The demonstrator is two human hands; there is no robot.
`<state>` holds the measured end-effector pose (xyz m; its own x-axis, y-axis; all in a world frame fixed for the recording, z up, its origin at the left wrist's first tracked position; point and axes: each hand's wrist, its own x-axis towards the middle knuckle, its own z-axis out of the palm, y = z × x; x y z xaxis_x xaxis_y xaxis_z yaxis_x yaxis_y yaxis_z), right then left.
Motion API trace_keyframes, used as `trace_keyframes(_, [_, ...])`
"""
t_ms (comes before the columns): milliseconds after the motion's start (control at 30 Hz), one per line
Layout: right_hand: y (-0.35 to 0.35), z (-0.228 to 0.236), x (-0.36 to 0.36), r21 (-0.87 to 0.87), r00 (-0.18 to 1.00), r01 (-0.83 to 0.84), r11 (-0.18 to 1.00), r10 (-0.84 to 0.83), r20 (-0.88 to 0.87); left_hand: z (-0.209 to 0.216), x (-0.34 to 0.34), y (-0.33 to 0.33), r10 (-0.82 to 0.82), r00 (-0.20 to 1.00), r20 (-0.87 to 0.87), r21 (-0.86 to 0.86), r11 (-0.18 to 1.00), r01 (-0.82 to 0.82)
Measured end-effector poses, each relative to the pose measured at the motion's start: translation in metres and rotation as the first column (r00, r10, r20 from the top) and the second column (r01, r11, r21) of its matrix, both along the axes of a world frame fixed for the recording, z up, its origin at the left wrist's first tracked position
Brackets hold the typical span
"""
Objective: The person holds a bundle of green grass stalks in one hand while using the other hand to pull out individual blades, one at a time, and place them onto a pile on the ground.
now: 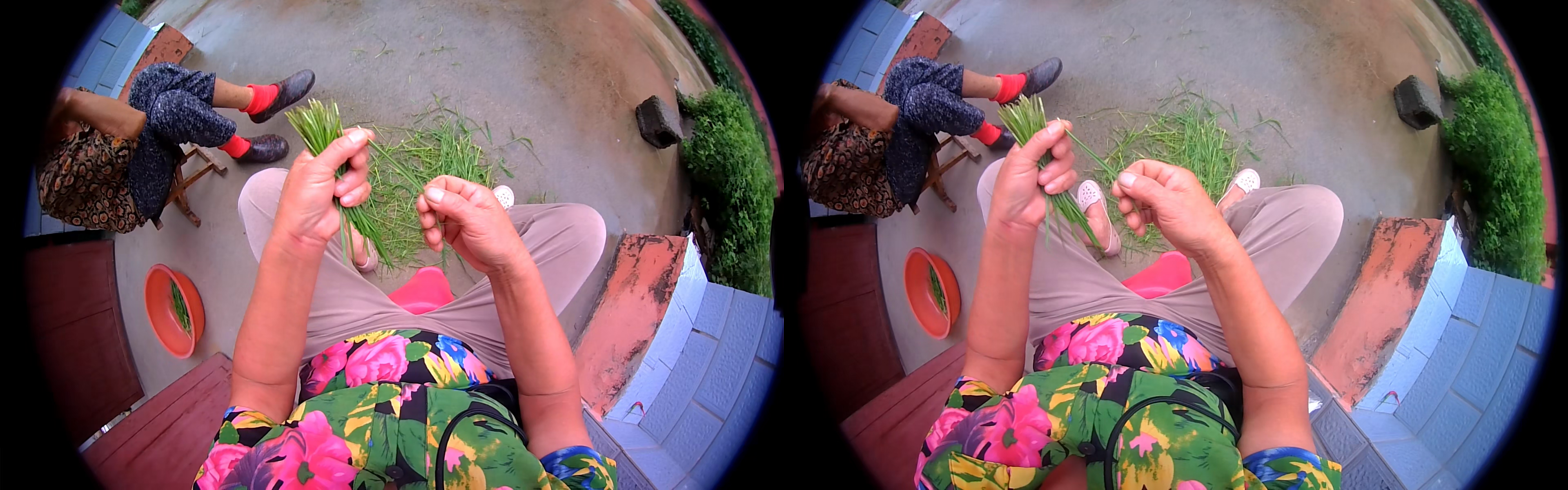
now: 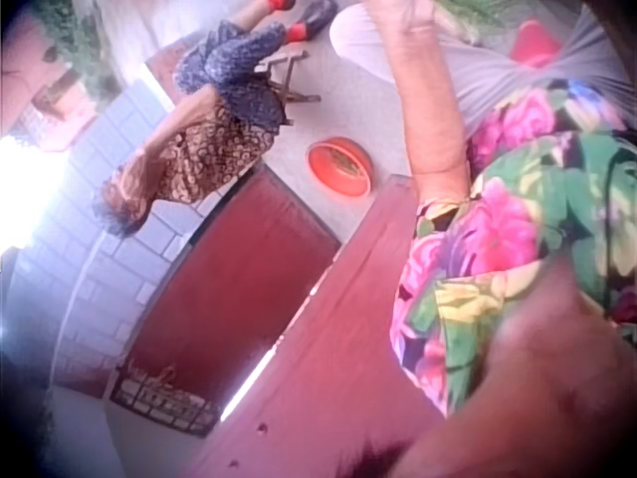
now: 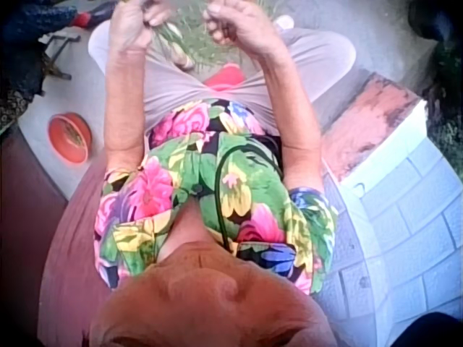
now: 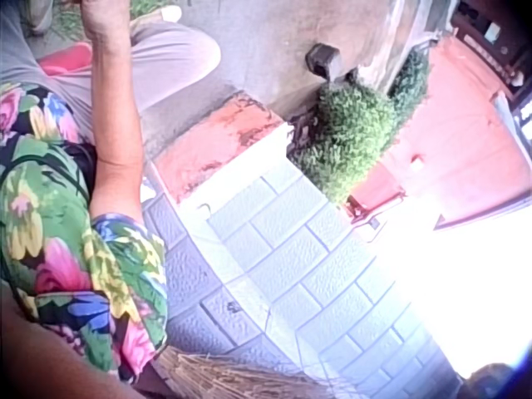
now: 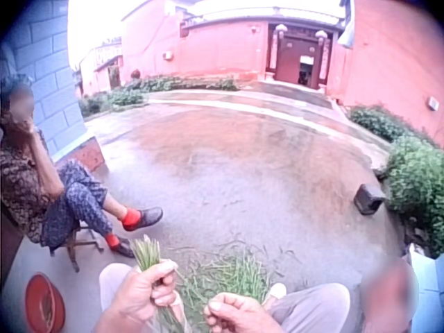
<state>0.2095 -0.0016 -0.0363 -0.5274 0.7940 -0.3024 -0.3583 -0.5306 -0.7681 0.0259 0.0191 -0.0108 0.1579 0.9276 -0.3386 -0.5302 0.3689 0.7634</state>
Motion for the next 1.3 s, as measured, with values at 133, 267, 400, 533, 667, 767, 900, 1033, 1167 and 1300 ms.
trace_keyframes(133, [0.001, -0.002, -0.001, -0.035, 0.999, 0.009, 0.999, -0.01, -0.036, -0.001, -0.004, 0.001, 0.019, 1.0, 0.02, 0.007, 1.0, -0.019])
trace_keyframes(267, [0.001, -0.003, -0.004, -0.041, 0.999, 0.021, 0.999, -0.022, -0.024, -0.001, -0.007, 0.002, 0.044, 0.998, 0.05, 0.015, 0.999, -0.045])
trace_keyframes(400, [0.001, -0.006, -0.004, -0.058, 0.999, 0.032, 0.998, -0.033, -0.002, -0.001, -0.014, 0.002, 0.073, 0.995, 0.068, 0.016, 0.997, -0.074])
trace_keyframes(533, [0.003, -0.009, -0.005, -0.028, 0.998, 0.052, 0.998, -0.051, 0.032, 0.002, -0.014, -0.001, 0.055, 0.998, 0.04, 0.008, 0.998, -0.055])
trace_keyframes(667, [0.005, 0.001, -0.013, 0.083, 0.994, 0.071, 0.994, -0.077, 0.072, 0.003, -0.011, -0.003, 0.009, 1.0, 0.024, 0.013, 1.0, -0.009])
trace_keyframes(767, [0.006, 0.01, -0.018, 0.21, 0.984, 0.065, 0.976, -0.098, 0.15, 0.004, -0.008, -0.005, 0.016, 0.999, -0.051, 0.018, 1.0, -0.015])
trace_keyframes(900, [0.006, 0.019, -0.021, 0.274, 0.968, 0.008, 0.962, -0.076, 0.238, 0.008, -0.004, -0.007, -0.001, 0.997, -0.083, 0.028, 1.0, 0.003])
trace_keyframes(1033, [0.006, 0.018, -0.023, 0.297, 0.962, 0.004, 0.955, -0.085, 0.26, 0.009, -0.003, -0.008, -0.01, 0.995, -0.097, 0.034, 0.999, 0.013])
trace_keyframes(1167, [0.005, 0.018, -0.024, 0.308, 0.961, -0.018, 0.951, -0.068, 0.268, 0.01, -0.002, -0.008, -0.009, 0.992, -0.126, 0.034, 0.999, 0.013])
trace_keyframes(1300, [0.006, 0.015, -0.024, 0.31, 0.96, -0.021, 0.951, -0.067, 0.271, 0.007, -0.002, -0.008, -0.008, 0.991, -0.136, 0.033, 0.999, 0.013])
